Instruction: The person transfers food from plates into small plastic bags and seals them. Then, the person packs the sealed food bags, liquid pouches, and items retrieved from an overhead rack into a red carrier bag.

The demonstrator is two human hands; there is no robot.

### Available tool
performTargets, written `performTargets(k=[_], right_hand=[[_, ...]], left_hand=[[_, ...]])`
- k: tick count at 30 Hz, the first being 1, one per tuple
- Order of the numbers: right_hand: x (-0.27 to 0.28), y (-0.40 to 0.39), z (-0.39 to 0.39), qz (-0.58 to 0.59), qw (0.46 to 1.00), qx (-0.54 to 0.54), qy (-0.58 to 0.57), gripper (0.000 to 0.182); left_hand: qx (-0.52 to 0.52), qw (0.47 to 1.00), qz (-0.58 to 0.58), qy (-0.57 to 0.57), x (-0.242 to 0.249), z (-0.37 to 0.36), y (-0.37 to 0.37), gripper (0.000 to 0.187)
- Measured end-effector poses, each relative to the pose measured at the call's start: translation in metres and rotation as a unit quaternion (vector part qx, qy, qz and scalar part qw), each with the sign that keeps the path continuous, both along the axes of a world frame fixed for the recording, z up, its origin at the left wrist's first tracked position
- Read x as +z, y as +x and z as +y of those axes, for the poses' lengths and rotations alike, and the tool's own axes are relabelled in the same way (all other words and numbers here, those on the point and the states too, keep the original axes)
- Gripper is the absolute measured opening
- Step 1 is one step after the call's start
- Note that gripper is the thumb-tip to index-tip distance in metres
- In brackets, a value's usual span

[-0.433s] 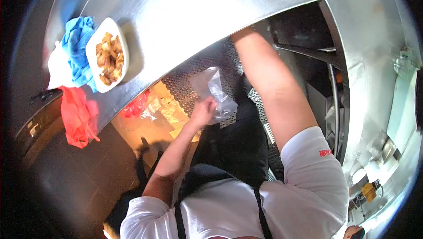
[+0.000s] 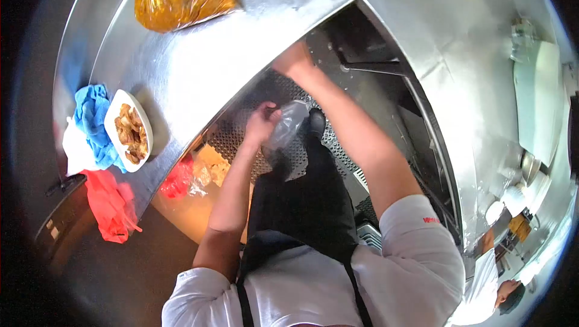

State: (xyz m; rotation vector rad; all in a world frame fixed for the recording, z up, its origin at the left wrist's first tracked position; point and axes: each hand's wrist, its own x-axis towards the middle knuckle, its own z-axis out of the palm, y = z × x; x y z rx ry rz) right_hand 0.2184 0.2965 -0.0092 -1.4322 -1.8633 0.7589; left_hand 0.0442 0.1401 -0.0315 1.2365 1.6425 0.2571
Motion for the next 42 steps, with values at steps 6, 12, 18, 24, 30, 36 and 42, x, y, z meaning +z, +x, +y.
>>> performTargets(k=[6, 12, 18, 24, 30, 36, 42], right_hand=[[0.002, 0.081, -0.2, 0.01, 0.936, -0.209, -0.283, 0.044], [-0.011, 0.135, -0.508, -0.142, 0.746, -0.294, -0.58, 0.043], [0.064, 0.05, -0.653, -0.008, 0.605, -0.698, -0.382, 0.039], [0.057, -0.04, -0.655, 0.431, 0.422, -0.725, -0.334, 0.042], [0.065, 0.011, -0.537, 0.558, 0.605, -0.553, -0.127, 0.055], [0.197, 0.045, -0.46, 0.86, 0.48, -0.161, 0.063, 0.082], [0.268, 0.029, -0.476, 0.781, 0.602, -0.136, 0.093, 0.095]], left_hand=[[-0.011, 0.991, 0.125, 0.04, -0.01, 0.094, -0.003, 0.046], [-0.07, 0.987, 0.106, 0.101, -0.071, 0.166, -0.044, 0.042], [0.053, 0.995, -0.084, 0.013, -0.08, 0.183, -0.019, 0.041], [-0.066, 0.859, -0.434, -0.264, -0.055, 0.005, 0.029, 0.018], [-0.316, 0.712, -0.405, -0.479, 0.215, -0.115, 0.07, 0.04], [-0.243, 0.711, -0.524, -0.4, 0.277, -0.07, 0.11, 0.048], [-0.237, 0.782, -0.525, -0.238, 0.326, -0.066, 0.105, 0.051]])
